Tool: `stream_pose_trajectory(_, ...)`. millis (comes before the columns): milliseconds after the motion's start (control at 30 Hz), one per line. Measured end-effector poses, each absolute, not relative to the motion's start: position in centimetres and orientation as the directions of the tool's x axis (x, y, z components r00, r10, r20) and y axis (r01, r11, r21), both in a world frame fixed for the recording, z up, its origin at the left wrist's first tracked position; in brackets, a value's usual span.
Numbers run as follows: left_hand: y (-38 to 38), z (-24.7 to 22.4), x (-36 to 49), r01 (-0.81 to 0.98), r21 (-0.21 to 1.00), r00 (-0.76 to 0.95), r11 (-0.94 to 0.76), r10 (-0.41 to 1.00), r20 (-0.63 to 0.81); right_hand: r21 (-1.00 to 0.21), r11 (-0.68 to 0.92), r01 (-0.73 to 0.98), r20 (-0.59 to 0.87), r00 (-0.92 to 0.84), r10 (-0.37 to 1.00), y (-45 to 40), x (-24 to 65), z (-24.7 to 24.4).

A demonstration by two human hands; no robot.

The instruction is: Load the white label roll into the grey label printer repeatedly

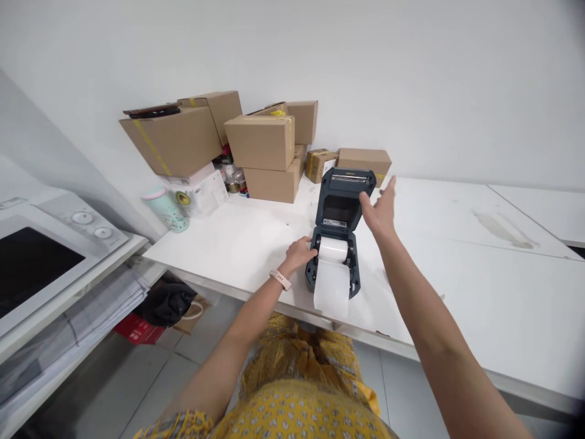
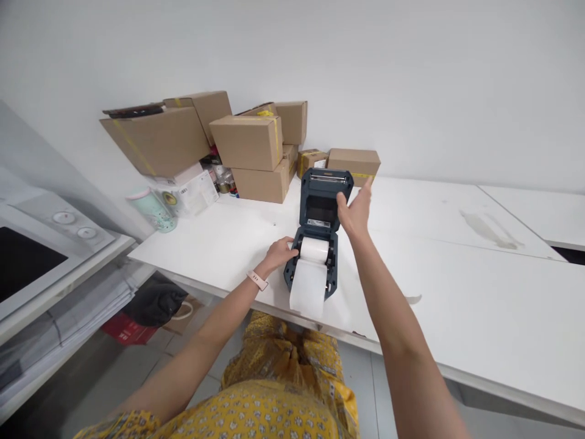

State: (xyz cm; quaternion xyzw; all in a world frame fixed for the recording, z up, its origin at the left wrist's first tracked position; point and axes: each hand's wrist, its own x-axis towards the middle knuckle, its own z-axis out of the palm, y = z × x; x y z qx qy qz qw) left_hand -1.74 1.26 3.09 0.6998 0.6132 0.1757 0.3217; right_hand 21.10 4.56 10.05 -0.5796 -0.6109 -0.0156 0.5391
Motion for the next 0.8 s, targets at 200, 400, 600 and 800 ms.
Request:
stream_pose_trajectory(200,2.5,3.9,-1.4,0.869,0.459,0.293,-0.185,0.940,-0.176,-0.463,0.349,0.815,0.379,-0.174,0.909,1.4,19.1,7.2)
stream_pose_trajectory(400,2.6,3.9,-1.0,0.886,0.380,0.348,-0.264,0.922,-0.169,-0.255,0.302,0.918,-0.166,-0.349,0.922,3.1,17.5,5.2)
stream_pose_trajectory(600,2.5,4.1,-1.1,0.881,0.387,0.359,-0.272,0.917,-0.173,-0.228,0.352,0.908,-0.277,-0.407,0.871,3.6,16.7,7.3)
stream_pose_trajectory(800,2.2,3.9,-1.4,0.876,0.402,0.356,-0.268,0.920,-0.163,-0.627,0.434,0.647,-0.073,-0.603,0.794,-1.1,22.1,13.3)
